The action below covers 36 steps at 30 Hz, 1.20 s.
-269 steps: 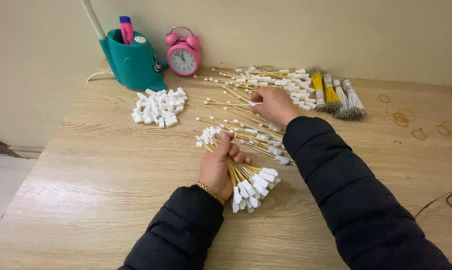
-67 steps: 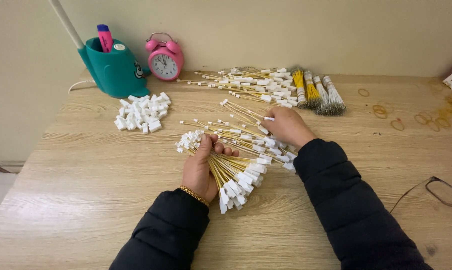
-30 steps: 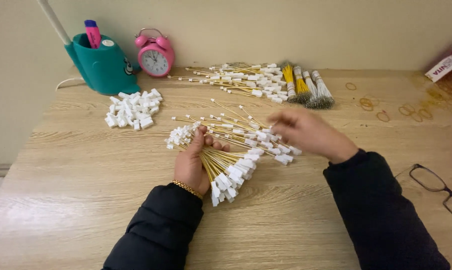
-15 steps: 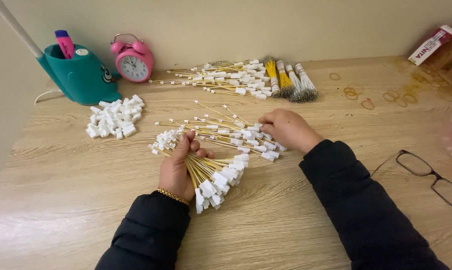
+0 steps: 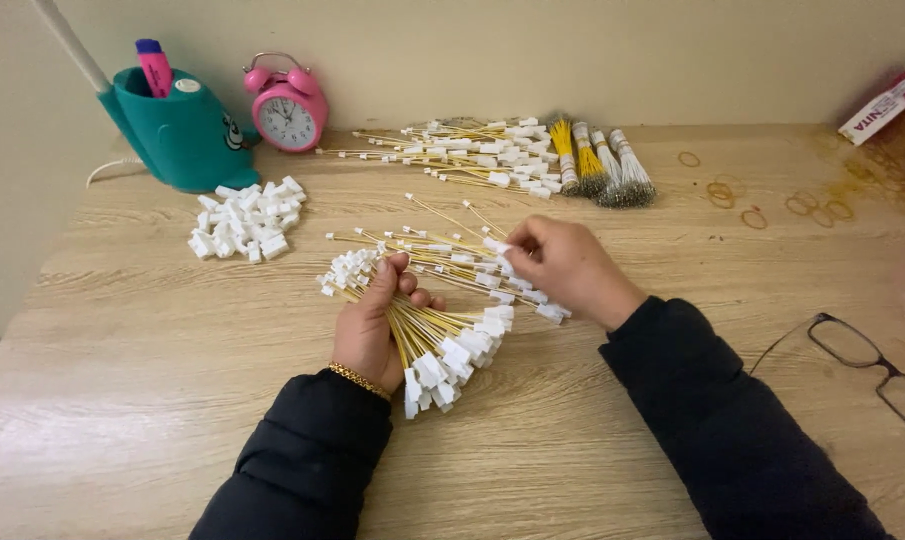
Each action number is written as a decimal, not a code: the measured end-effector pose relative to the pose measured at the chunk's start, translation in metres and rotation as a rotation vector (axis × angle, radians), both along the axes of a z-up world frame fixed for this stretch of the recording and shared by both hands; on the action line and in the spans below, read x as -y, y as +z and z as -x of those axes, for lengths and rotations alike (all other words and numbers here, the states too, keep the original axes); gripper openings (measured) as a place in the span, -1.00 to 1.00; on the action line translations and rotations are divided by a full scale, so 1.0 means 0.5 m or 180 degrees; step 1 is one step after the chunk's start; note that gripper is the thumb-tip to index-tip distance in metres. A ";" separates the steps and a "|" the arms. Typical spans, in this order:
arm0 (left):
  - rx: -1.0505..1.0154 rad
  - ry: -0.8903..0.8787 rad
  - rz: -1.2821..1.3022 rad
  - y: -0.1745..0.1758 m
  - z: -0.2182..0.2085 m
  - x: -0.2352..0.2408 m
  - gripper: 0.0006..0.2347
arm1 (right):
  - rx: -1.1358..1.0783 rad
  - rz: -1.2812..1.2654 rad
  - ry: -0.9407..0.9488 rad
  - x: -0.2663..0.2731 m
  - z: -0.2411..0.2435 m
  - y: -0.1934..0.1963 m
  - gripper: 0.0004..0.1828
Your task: The person is manually bundling small electronic wire connectors with white plastic tips on a wooden desk.
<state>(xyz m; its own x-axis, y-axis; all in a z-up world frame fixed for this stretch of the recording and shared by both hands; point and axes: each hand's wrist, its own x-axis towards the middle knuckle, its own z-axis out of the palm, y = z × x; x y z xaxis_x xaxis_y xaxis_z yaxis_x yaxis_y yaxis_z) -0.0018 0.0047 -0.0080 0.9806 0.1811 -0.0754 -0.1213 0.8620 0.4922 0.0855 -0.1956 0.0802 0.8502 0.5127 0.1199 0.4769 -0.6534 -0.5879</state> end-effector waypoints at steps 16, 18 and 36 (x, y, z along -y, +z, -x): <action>-0.0083 0.0176 -0.0012 0.022 0.006 0.010 -0.78 | 0.0842 0.0273 0.0059 -0.009 -0.018 -0.043 -0.76; -0.0413 0.0298 -0.0081 0.051 0.023 0.021 -0.77 | -0.0281 -0.0701 -0.0242 -0.019 0.010 -0.002 -0.76; -0.0647 0.0383 -0.0008 0.034 0.012 0.021 -0.76 | -0.1660 -0.0174 0.0487 0.003 0.054 0.095 -0.81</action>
<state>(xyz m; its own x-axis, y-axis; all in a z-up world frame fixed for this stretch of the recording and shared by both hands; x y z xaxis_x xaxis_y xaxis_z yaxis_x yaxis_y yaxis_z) -0.0080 -0.0056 0.0089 0.9167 0.2961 -0.2684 -0.1212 0.8460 0.5192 0.0585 -0.1973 0.1276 0.7201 0.6401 -0.2678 0.2002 -0.5612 -0.8031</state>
